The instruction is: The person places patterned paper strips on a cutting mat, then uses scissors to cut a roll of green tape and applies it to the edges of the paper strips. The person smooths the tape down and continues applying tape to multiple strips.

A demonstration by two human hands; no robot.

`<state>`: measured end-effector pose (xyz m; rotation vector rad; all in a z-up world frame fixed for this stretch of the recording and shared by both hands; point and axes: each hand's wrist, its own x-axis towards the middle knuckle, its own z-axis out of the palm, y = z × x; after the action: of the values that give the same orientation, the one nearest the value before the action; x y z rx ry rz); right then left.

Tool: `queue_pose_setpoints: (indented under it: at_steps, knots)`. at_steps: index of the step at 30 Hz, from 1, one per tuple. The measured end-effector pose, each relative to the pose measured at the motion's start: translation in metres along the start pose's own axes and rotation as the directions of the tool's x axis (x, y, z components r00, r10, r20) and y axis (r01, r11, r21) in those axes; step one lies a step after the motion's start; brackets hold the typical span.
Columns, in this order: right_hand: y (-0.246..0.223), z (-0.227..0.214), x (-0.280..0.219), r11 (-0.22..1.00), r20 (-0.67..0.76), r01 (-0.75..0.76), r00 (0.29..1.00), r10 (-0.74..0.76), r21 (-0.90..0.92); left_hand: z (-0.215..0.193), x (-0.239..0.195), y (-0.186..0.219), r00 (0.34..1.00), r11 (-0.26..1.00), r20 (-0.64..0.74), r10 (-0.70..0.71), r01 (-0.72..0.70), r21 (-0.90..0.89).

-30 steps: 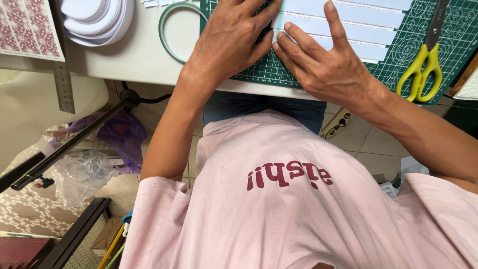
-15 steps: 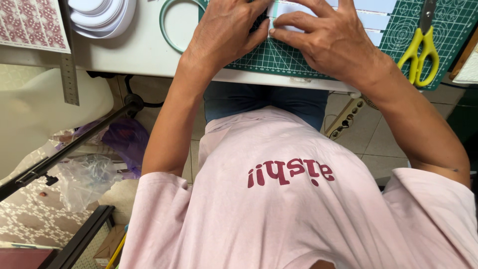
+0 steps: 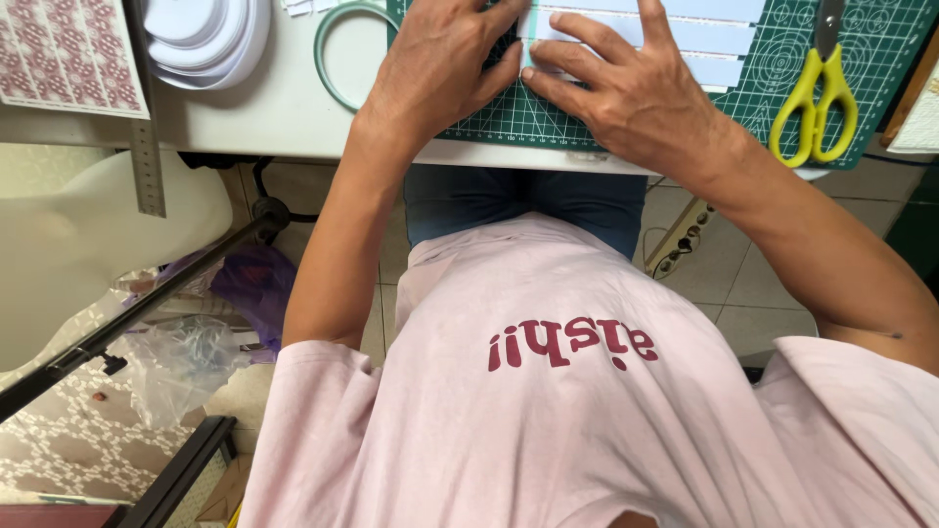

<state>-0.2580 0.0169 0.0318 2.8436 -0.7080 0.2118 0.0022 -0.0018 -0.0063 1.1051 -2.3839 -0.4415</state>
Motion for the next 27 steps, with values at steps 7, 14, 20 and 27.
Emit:
queue_pose_setpoints:
  at_steps: [7,14,20,27]
  knots:
    - [0.000,0.007,-0.003,0.959,0.042,-0.128,0.992,0.122,0.253,-0.006,0.004,0.003,0.999,1.000,-0.026,0.028,-0.028,0.007]
    - [-0.004,0.016,-0.007,0.884,0.012,-0.284,0.954,0.301,0.371,-0.003,0.003,0.003,1.000,0.999,-0.003,0.026,-0.026,0.033]
    - [0.017,0.020,0.003,0.909,-0.111,-0.279,0.939,0.326,0.310,0.001,0.003,0.003,0.999,0.996,-0.030,0.027,-0.024,0.087]
    - [0.027,0.018,0.018,0.967,-0.140,-0.193,0.966,0.217,0.168,0.002,0.003,0.002,1.000,0.998,-0.011,0.011,-0.010,0.064]
